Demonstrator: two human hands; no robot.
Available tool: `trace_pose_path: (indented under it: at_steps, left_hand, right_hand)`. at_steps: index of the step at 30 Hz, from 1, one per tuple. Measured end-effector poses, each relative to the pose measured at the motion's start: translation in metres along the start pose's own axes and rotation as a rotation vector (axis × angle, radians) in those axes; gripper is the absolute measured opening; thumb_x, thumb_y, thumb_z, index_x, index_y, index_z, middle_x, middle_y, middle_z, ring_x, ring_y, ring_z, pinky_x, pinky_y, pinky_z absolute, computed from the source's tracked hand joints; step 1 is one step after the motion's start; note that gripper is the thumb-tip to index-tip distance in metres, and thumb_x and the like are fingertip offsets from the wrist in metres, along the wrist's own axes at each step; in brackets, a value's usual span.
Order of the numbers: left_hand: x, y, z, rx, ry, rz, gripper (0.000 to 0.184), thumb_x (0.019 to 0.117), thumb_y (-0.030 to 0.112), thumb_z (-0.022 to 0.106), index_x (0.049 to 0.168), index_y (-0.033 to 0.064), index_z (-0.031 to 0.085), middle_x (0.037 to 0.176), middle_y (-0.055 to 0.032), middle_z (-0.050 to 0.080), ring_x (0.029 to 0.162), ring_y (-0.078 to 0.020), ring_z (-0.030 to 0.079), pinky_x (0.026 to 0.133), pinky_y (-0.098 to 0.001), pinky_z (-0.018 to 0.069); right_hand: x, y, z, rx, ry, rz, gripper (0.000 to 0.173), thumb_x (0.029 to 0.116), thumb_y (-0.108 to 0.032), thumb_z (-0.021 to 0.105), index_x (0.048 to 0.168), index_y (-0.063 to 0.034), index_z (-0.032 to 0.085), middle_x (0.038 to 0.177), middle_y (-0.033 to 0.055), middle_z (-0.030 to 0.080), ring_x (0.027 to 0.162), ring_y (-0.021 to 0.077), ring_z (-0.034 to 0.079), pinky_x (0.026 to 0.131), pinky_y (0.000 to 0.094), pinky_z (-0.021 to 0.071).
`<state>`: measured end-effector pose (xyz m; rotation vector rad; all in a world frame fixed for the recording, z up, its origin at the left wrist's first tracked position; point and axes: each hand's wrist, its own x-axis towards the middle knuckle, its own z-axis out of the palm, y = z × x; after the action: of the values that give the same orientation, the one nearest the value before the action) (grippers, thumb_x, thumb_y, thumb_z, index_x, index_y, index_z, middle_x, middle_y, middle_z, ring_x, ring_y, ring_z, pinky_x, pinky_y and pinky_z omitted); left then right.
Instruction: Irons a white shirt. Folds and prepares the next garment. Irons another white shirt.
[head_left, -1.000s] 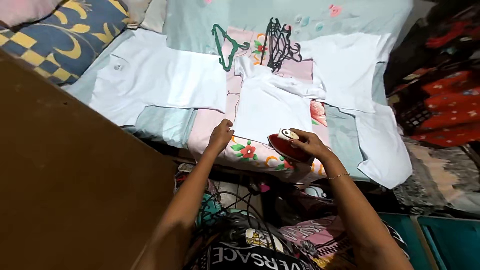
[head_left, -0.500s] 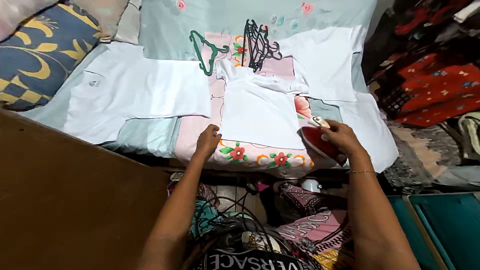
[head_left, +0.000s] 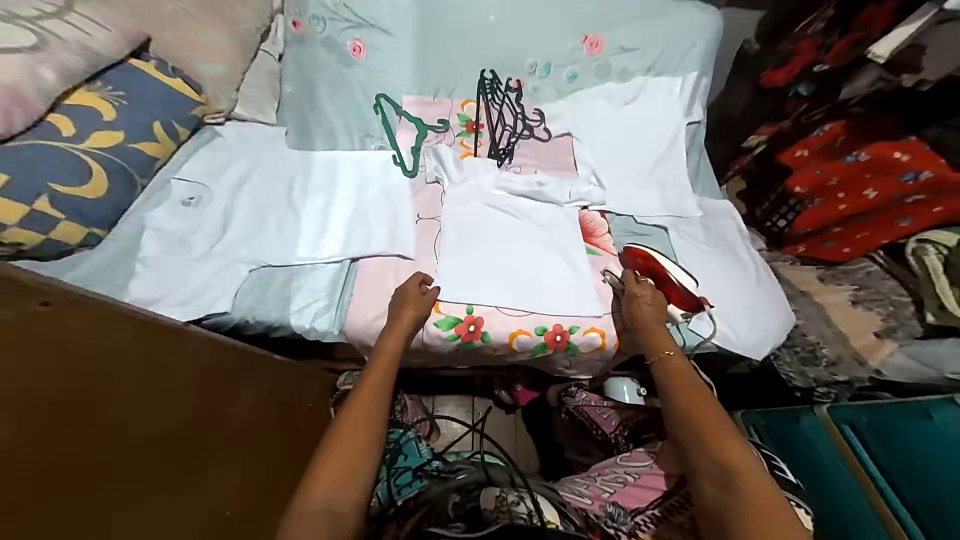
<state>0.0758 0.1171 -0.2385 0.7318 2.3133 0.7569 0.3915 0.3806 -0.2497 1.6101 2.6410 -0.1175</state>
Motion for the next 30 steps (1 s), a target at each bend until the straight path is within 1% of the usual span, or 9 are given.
trace_pose_path:
  at_steps: [2, 5, 8, 11, 15, 19, 22, 27, 30]
  left_hand:
    - [-0.002, 0.013, -0.003, 0.052, -0.001, -0.042, 0.037, 0.1044, 0.03, 0.061, 0.127, 0.0016, 0.065, 0.108, -0.0205, 0.071, 0.105, -0.0374, 0.067, 0.096, -0.059, 0.0497]
    - [-0.002, 0.025, -0.003, 0.156, -0.016, -0.041, 0.042, 0.1042, 0.035, 0.061, 0.125, -0.0014, 0.063, 0.115, -0.0259, 0.068, 0.113, -0.0426, 0.065, 0.098, -0.0626, 0.0475]
    - [0.001, 0.023, 0.003, 0.17, 0.016, 0.011, 0.037, 0.1048, 0.028, 0.06, 0.127, -0.0015, 0.062, 0.117, -0.0263, 0.068, 0.113, -0.0431, 0.065, 0.098, -0.0624, 0.0481]
    - [-0.001, 0.019, 0.004, 0.144, 0.044, 0.082, 0.038, 0.1047, 0.02, 0.059, 0.138, 0.0, 0.057, 0.122, -0.0253, 0.067, 0.114, -0.0427, 0.065, 0.1, -0.0609, 0.0483]
    - [-0.004, 0.018, -0.002, 0.09, 0.031, 0.138, 0.041, 0.1049, 0.014, 0.058, 0.143, 0.0003, 0.052, 0.124, -0.0254, 0.067, 0.115, -0.0425, 0.065, 0.102, -0.0599, 0.0482]
    - [-0.018, 0.019, -0.019, 0.02, 0.005, 0.172, 0.037, 0.1027, 0.009, 0.06, 0.138, -0.0008, 0.056, 0.109, -0.0257, 0.068, 0.101, -0.0412, 0.067, 0.094, -0.0585, 0.0517]
    - [-0.03, 0.013, -0.036, 0.012, -0.101, 0.185, 0.034, 0.1015, 0.008, 0.063, 0.133, -0.0022, 0.059, 0.101, -0.0224, 0.067, 0.09, -0.0343, 0.066, 0.087, -0.0521, 0.0541]
    - [-0.069, -0.007, -0.053, 0.053, -0.222, 0.156, 0.031, 0.1013, 0.009, 0.063, 0.13, -0.0022, 0.061, 0.099, -0.0183, 0.064, 0.083, -0.0256, 0.063, 0.082, -0.0441, 0.0544]
    - [-0.084, -0.023, -0.05, 0.109, -0.284, 0.133, 0.031, 0.1019, 0.009, 0.062, 0.13, -0.0026, 0.06, 0.098, -0.0178, 0.062, 0.083, -0.0254, 0.06, 0.082, -0.0438, 0.0526]
  right_hand:
    - [-0.005, -0.009, -0.009, 0.013, -0.005, -0.023, 0.04, 0.1082, -0.018, 0.047, 0.14, 0.0046, 0.054, 0.129, 0.0338, 0.061, 0.124, 0.05, 0.058, 0.105, 0.0618, 0.0431]
    - [-0.023, -0.027, -0.013, 0.096, 0.009, -0.258, 0.048, 0.1039, -0.027, 0.056, 0.137, 0.0074, 0.059, 0.131, 0.036, 0.06, 0.127, 0.0521, 0.056, 0.109, 0.0653, 0.0382]
    - [-0.034, -0.04, 0.011, 0.152, -0.096, -0.512, 0.052, 0.0969, -0.039, 0.068, 0.13, 0.0012, 0.065, 0.127, 0.0319, 0.063, 0.123, 0.0504, 0.058, 0.102, 0.0673, 0.0435]
    - [-0.034, -0.043, 0.028, 0.161, -0.033, -0.564, 0.033, 0.1005, -0.024, 0.061, 0.123, 0.0002, 0.068, 0.117, 0.0305, 0.066, 0.111, 0.0495, 0.064, 0.088, 0.0626, 0.0519]
    - [-0.028, -0.041, 0.017, 0.144, -0.026, -0.531, 0.026, 0.1005, -0.009, 0.057, 0.12, 0.0041, 0.069, 0.114, 0.0316, 0.066, 0.109, 0.0495, 0.065, 0.09, 0.0609, 0.052]
    - [-0.034, -0.049, -0.027, 0.154, -0.248, -0.475, 0.028, 0.0983, 0.0, 0.054, 0.121, 0.0068, 0.068, 0.12, 0.0321, 0.063, 0.117, 0.0467, 0.061, 0.1, 0.0577, 0.0481]
    - [-0.043, -0.047, -0.052, 0.133, -0.38, -0.504, 0.027, 0.0978, 0.0, 0.055, 0.12, 0.0069, 0.068, 0.117, 0.0314, 0.064, 0.114, 0.046, 0.062, 0.101, 0.0575, 0.0467]
    - [-0.067, -0.052, -0.062, 0.106, -0.602, -0.627, 0.021, 0.0969, -0.001, 0.057, 0.112, 0.009, 0.069, 0.112, 0.0307, 0.065, 0.112, 0.0467, 0.062, 0.099, 0.0599, 0.046]
    - [-0.075, -0.063, -0.058, 0.061, -0.758, -0.667, 0.02, 0.0975, -0.002, 0.059, 0.112, 0.0093, 0.068, 0.113, 0.0307, 0.065, 0.113, 0.0464, 0.061, 0.099, 0.0607, 0.0445]
